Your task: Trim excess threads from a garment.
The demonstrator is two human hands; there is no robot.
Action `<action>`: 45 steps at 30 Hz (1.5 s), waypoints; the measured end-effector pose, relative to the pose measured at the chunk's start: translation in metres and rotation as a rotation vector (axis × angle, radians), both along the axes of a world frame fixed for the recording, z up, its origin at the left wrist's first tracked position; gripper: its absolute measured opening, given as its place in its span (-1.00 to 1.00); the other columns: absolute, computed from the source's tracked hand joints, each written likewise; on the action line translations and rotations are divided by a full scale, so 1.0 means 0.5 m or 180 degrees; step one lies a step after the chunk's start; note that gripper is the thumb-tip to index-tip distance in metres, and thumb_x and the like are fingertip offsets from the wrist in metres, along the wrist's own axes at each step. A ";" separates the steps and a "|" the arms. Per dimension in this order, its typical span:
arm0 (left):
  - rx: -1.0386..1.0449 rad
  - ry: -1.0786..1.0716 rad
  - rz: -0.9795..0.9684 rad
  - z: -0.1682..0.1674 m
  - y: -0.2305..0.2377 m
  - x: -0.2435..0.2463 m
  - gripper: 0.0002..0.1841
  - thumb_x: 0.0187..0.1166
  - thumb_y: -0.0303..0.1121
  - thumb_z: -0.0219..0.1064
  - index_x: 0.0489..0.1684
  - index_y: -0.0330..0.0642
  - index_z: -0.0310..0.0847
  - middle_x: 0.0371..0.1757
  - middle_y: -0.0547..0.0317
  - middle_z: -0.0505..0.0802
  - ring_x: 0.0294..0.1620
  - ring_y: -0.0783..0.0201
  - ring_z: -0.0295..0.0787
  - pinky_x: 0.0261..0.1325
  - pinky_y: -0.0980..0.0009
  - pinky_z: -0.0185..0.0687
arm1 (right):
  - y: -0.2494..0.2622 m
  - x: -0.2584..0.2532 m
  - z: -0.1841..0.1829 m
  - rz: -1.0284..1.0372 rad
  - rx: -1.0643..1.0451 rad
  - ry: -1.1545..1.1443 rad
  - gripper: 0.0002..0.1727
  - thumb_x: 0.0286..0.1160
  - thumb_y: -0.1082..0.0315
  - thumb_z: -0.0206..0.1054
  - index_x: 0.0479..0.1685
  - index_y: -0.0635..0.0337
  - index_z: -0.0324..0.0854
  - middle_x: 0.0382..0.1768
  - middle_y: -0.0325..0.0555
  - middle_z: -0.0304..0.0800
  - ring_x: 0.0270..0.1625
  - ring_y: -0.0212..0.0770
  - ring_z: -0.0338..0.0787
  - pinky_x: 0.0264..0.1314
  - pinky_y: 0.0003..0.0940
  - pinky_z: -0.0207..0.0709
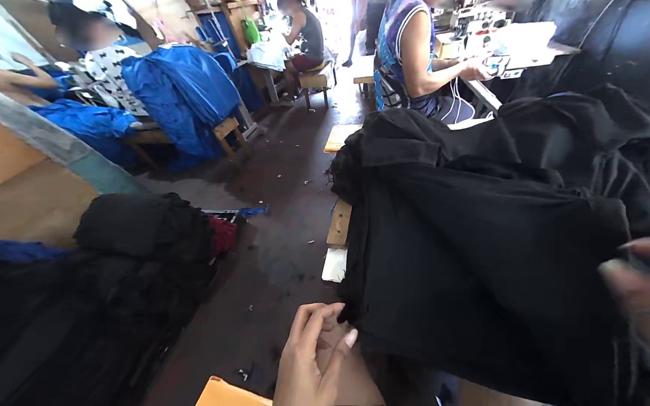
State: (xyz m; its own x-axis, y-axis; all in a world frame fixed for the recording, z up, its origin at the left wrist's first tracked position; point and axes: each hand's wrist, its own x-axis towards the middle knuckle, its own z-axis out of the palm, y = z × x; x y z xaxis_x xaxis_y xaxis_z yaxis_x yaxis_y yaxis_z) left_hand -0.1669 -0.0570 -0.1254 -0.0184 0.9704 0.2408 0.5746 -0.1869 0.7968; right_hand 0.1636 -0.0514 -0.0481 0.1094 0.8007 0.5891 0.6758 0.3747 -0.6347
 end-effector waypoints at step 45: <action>0.0742 0.0274 0.0030 -0.043 0.032 0.156 -0.88 0.43 -0.36 0.47 -0.41 -0.21 0.85 -0.03 0.06 0.83 -0.12 0.40 0.80 -0.03 0.56 0.74 | 0.053 -0.133 -0.159 0.1600 -0.1209 0.1614 -0.78 0.66 0.04 0.32 -0.19 -0.06 0.72 -0.42 -0.67 0.64 -0.38 -0.81 0.53 -0.31 -0.84 0.40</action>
State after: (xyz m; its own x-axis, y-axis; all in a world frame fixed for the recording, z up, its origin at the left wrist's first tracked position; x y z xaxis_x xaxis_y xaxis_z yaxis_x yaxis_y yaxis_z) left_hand -0.0887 -0.0410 -0.1470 0.0032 0.8884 0.4591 0.6411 -0.3542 0.6808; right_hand 0.0971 -0.0249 -0.1277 -0.1359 0.9607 0.2422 0.0796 0.2543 -0.9638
